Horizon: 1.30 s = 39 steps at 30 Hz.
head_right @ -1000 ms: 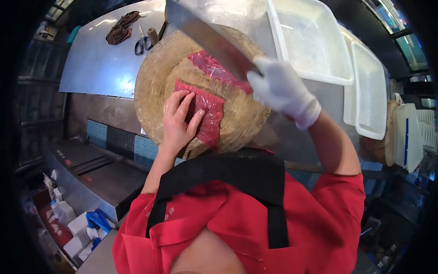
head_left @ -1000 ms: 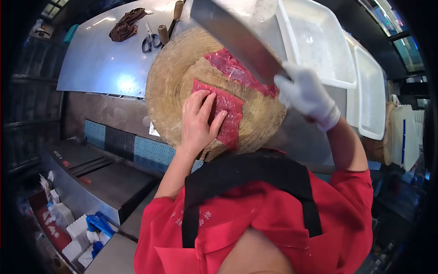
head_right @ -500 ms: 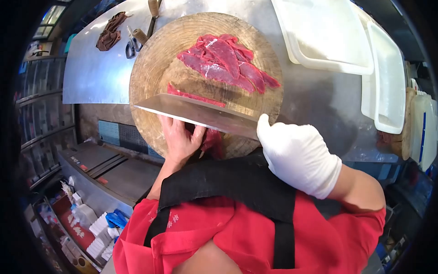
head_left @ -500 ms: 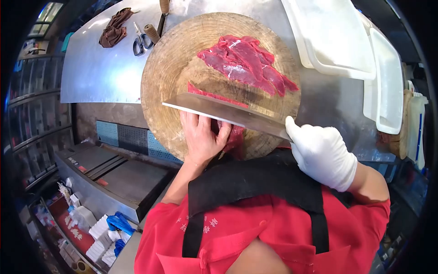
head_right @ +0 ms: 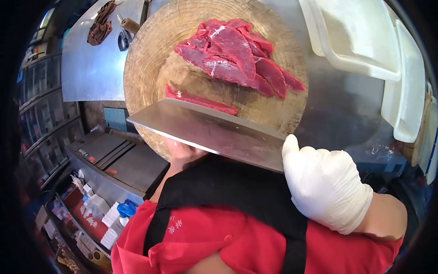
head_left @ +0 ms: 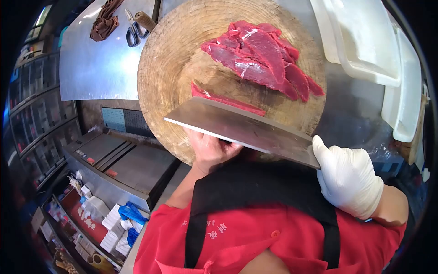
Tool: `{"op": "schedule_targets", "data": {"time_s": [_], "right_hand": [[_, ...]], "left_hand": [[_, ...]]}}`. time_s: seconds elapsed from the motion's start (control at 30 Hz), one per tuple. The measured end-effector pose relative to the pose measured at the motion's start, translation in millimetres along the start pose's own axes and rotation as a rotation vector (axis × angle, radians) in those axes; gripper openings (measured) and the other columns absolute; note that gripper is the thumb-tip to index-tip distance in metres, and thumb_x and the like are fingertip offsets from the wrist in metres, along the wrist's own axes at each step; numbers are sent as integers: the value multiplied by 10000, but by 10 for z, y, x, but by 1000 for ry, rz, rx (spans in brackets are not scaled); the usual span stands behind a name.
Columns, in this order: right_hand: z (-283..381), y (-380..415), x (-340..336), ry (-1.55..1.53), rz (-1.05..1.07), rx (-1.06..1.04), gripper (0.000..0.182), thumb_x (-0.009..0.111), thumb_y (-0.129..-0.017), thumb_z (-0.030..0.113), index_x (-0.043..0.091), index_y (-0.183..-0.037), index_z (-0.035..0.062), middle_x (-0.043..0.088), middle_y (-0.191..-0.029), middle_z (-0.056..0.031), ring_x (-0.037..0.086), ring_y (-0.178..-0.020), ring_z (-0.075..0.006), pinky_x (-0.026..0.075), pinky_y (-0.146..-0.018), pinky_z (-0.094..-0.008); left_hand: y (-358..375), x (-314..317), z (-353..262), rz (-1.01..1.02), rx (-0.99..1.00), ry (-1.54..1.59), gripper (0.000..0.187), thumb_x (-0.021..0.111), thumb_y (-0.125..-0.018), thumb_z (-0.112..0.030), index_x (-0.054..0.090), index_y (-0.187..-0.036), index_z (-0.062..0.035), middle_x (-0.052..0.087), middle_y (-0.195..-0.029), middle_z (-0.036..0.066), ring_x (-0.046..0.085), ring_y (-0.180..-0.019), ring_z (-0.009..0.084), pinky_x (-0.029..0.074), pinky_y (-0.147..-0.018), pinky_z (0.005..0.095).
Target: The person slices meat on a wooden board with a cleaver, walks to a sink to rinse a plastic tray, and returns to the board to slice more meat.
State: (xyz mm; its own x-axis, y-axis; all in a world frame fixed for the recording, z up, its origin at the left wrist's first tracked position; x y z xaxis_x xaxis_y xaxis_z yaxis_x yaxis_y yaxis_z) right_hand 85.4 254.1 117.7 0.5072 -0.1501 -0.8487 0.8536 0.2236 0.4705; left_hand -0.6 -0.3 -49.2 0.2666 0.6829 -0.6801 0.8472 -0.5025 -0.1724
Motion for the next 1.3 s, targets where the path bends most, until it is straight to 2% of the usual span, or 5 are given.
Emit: {"op": "schedule_targets", "data": {"time_s": [0.07, 0.3, 0.4, 0.7, 1.3], "right_hand": [[-13, -62, -36, 19, 43, -19, 534, 676, -689, 72, 565, -1188, -81, 539, -679, -95, 581, -587, -269, 429, -525, -388], [-4, -296, -6, 75, -6, -118, 504, 671, -679, 79, 589, -1145, -98, 529, -646, -87, 565, -552, -255, 420, -520, -375], [-15, -410, -16, 62, -67, -213, 318, 643, -755, 78, 638, -1035, -74, 431, -581, -9, 489, -494, -141, 349, -413, -297], [216, -1096, -90, -363, -65, -190, 127, 555, -818, 109, 532, -799, -15, 593, -623, -161, 655, -588, -323, 526, -531, -416], [-54, -51, 70, -106, -241, -87, 121, 601, -684, 48, 518, -769, 22, 557, -586, -118, 602, -506, -286, 476, -457, -386]], "left_hand": [[86, 51, 115, -29, -302, 420, 430, 796, -675, -246, 632, -1028, -64, 593, -1088, 166, 559, -1000, 417, 404, -901, 529], [118, -33, 96, 23, -269, 553, 509, 805, -666, -253, 600, -1086, -51, 594, -1090, 167, 561, -1012, 400, 397, -906, 530], [137, -66, 35, 29, -260, 561, 543, 809, -663, -256, 587, -1111, -45, 595, -1091, 168, 562, -1017, 392, 394, -909, 531], [-360, -190, -315, -84, 140, -139, 646, 821, -651, -266, 546, -1185, -28, 597, -1094, 169, 565, -1031, 370, 386, -916, 533], [-269, -135, -358, -245, 187, -236, 530, 810, -652, -220, 626, -1119, -49, 563, -1162, 174, 516, -1094, 409, 412, -941, 508]]}}
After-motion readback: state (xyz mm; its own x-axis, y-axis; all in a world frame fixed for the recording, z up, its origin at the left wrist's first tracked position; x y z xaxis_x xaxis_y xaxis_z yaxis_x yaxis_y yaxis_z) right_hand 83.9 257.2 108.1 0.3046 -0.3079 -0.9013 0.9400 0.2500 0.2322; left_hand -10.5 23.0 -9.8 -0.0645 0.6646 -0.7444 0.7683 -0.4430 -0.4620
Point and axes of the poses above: each hand's wrist, its own y-axis away from the middle knuckle, its own x-axis out of the palm, z = x × y, the point moved 2 cm from there along -y, towards the middle knuckle
